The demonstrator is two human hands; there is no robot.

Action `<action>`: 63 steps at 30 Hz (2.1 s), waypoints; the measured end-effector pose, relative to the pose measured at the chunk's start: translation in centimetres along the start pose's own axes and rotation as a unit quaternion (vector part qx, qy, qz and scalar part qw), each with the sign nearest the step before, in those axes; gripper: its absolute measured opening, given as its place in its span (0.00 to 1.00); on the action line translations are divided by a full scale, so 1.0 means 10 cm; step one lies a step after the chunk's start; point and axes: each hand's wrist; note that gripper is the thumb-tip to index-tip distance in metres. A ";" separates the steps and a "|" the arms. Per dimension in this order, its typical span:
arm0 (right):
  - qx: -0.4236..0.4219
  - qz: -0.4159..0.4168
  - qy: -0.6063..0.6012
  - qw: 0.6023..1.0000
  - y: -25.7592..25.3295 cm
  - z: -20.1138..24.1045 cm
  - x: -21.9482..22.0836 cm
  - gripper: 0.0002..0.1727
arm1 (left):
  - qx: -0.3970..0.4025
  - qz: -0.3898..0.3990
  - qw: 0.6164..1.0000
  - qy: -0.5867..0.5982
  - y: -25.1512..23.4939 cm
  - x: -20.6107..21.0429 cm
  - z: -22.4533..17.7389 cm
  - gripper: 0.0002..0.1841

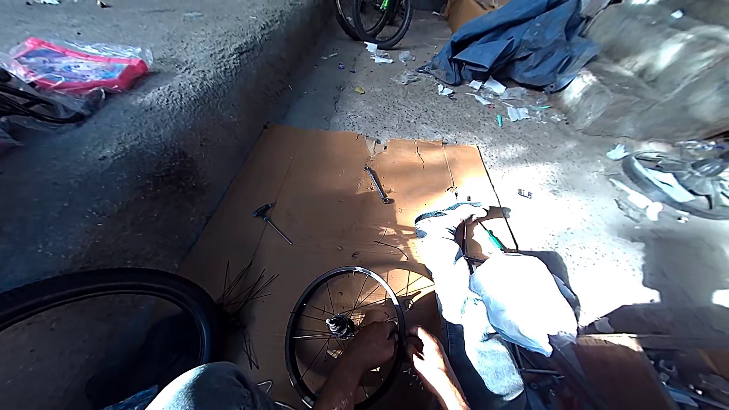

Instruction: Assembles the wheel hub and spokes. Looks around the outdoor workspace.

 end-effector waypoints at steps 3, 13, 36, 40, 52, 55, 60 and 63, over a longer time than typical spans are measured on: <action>-0.007 0.001 0.023 1.000 -0.01 -0.01 0.00 0.13 | -0.013 0.010 0.999 -0.038 0.00 -0.01 -0.03 0.23; 0.018 0.005 -0.022 1.000 0.06 0.13 -0.02 0.15 | -0.022 -0.014 0.999 0.038 -0.01 0.02 0.03 0.18; 0.033 0.013 -0.021 0.999 0.01 0.10 0.03 0.25 | -0.036 -0.034 0.996 0.068 -0.02 0.05 0.04 0.17; 0.035 0.014 -0.012 0.999 0.01 0.10 0.03 0.27 | -0.056 -0.010 0.998 -0.006 -0.02 0.08 -0.03 0.22; 0.006 -0.023 -0.040 0.999 0.02 0.11 0.03 0.24 | -0.043 -0.027 0.998 0.024 -0.01 0.04 -0.03 0.19; -0.002 -0.028 -0.040 0.999 0.01 0.05 0.06 0.23 | -0.068 -0.008 0.996 -0.064 0.00 0.04 -0.11 0.26; 0.010 -0.028 -0.043 0.999 0.01 0.07 0.05 0.24 | -0.047 -0.039 0.998 0.000 -0.04 0.07 -0.02 0.21; -0.002 -0.035 -0.046 0.998 0.00 0.04 0.07 0.23 | -0.029 -0.049 0.996 0.066 -0.04 0.05 0.04 0.16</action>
Point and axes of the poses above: each hand's wrist, its own y-axis away from the middle knuckle, its own x-axis out of the palm, z = x × y, and after that the axes turned 10 degrees about -y, right-handed
